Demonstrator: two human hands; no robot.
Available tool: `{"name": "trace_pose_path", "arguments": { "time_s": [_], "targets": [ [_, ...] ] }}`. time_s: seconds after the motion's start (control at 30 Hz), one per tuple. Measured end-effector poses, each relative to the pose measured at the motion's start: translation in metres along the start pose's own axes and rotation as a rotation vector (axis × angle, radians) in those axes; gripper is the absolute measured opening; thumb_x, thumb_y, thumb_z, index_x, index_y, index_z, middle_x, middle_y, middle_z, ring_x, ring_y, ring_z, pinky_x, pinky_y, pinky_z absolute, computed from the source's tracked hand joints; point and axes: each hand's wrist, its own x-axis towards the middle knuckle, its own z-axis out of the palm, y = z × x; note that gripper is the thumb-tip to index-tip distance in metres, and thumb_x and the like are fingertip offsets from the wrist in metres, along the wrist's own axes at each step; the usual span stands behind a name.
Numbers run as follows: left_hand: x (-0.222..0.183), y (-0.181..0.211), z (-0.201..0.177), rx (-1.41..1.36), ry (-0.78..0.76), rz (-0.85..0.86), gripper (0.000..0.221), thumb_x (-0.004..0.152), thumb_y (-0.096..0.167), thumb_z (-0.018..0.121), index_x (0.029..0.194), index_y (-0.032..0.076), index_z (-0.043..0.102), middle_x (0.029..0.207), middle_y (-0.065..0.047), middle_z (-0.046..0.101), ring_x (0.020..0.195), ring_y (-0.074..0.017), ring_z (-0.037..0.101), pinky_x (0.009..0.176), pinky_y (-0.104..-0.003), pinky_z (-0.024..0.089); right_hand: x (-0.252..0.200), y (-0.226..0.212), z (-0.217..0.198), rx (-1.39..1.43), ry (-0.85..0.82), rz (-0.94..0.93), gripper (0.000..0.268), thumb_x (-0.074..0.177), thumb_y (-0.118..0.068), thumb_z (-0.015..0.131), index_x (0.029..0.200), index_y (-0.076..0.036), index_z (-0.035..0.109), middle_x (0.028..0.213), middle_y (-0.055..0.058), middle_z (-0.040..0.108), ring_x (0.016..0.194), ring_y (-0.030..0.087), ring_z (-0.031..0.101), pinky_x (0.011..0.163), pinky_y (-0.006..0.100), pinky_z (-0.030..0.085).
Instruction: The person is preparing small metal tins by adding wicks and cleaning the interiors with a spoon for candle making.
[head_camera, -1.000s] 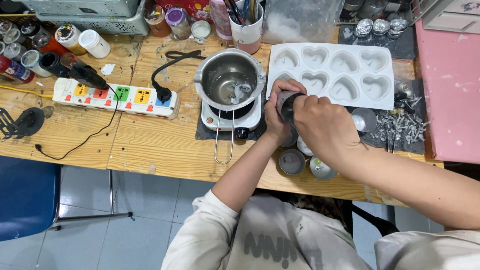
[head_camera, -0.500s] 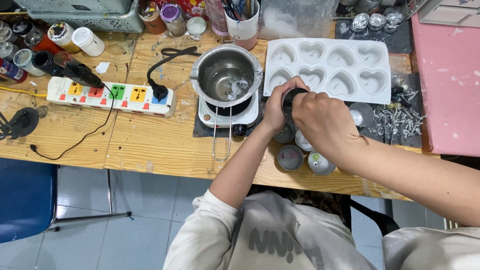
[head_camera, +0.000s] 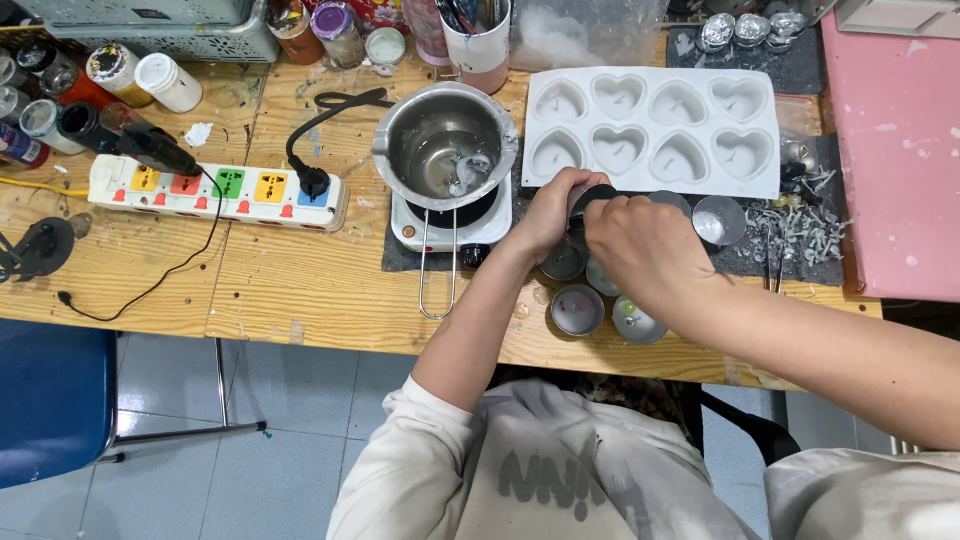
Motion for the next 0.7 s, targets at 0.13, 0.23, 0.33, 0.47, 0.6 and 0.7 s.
{"name": "trace_pose_path", "arguments": {
  "time_s": [0.13, 0.23, 0.33, 0.47, 0.6, 0.7],
  "targets": [
    [0.000, 0.004, 0.009, 0.117, 0.123, 0.145, 0.044, 0.108, 0.031, 0.030, 0.088, 0.006, 0.059, 0.082, -0.001, 0.056, 0.077, -0.0115, 0.052, 0.075, -0.027, 0.044, 0.003, 0.012, 0.007, 0.153, -0.010, 0.048, 0.003, 0.080, -0.007, 0.064, 0.082, -0.006, 0.064, 0.071, 0.010, 0.069, 0.066, 0.022, 0.073, 0.055, 0.033, 0.057],
    [-0.005, 0.017, 0.022, 0.288, 0.250, 0.303, 0.045, 0.104, 0.032, 0.025, 0.089, 0.007, 0.059, 0.081, -0.001, 0.059, 0.077, -0.0104, 0.055, 0.074, -0.026, 0.047, 0.009, 0.022, 0.003, 0.407, -0.094, 0.173, 0.010, 0.087, -0.009, 0.062, 0.094, -0.003, 0.066, 0.070, 0.016, 0.070, 0.067, 0.034, 0.072, 0.056, 0.045, 0.056],
    [-0.014, 0.025, 0.031, 0.391, 0.259, 0.457, 0.046, 0.110, 0.032, 0.026, 0.092, 0.004, 0.058, 0.084, -0.003, 0.058, 0.080, -0.0110, 0.053, 0.076, -0.027, 0.046, 0.014, 0.027, 0.008, 0.598, -0.154, 0.299, 0.024, 0.097, -0.027, 0.061, 0.093, -0.004, 0.071, 0.074, 0.021, 0.070, 0.071, 0.043, 0.069, 0.066, 0.054, 0.053],
    [-0.021, 0.038, 0.048, 0.366, 0.203, 0.464, 0.044, 0.106, 0.034, 0.025, 0.097, 0.005, 0.056, 0.087, -0.005, 0.060, 0.077, -0.0129, 0.058, 0.071, -0.029, 0.051, 0.015, 0.037, 0.020, 0.814, -0.204, 0.387, 0.029, 0.095, -0.029, 0.063, 0.091, -0.004, 0.076, 0.083, 0.022, 0.072, 0.083, 0.042, 0.069, 0.076, 0.053, 0.053],
    [-0.022, 0.031, 0.042, 0.706, 0.273, 0.623, 0.051, 0.110, 0.039, 0.024, 0.100, 0.002, 0.059, 0.088, -0.009, 0.063, 0.080, -0.0177, 0.061, 0.078, -0.030, 0.049, 0.017, 0.041, 0.043, 1.056, -0.288, 0.437, 0.027, 0.094, -0.026, 0.063, 0.097, -0.004, 0.078, 0.079, 0.017, 0.073, 0.076, 0.032, 0.072, 0.073, 0.044, 0.055],
    [-0.021, 0.030, 0.040, 0.737, 0.261, 0.644, 0.053, 0.111, 0.039, 0.023, 0.104, 0.001, 0.059, 0.090, -0.011, 0.065, 0.083, -0.0210, 0.063, 0.081, -0.032, 0.050, 0.016, 0.038, 0.093, 1.518, -0.341, 0.535, 0.030, 0.097, -0.029, 0.061, 0.094, -0.003, 0.077, 0.074, 0.004, 0.072, 0.068, 0.013, 0.063, 0.063, 0.030, 0.053]
  ]
}}
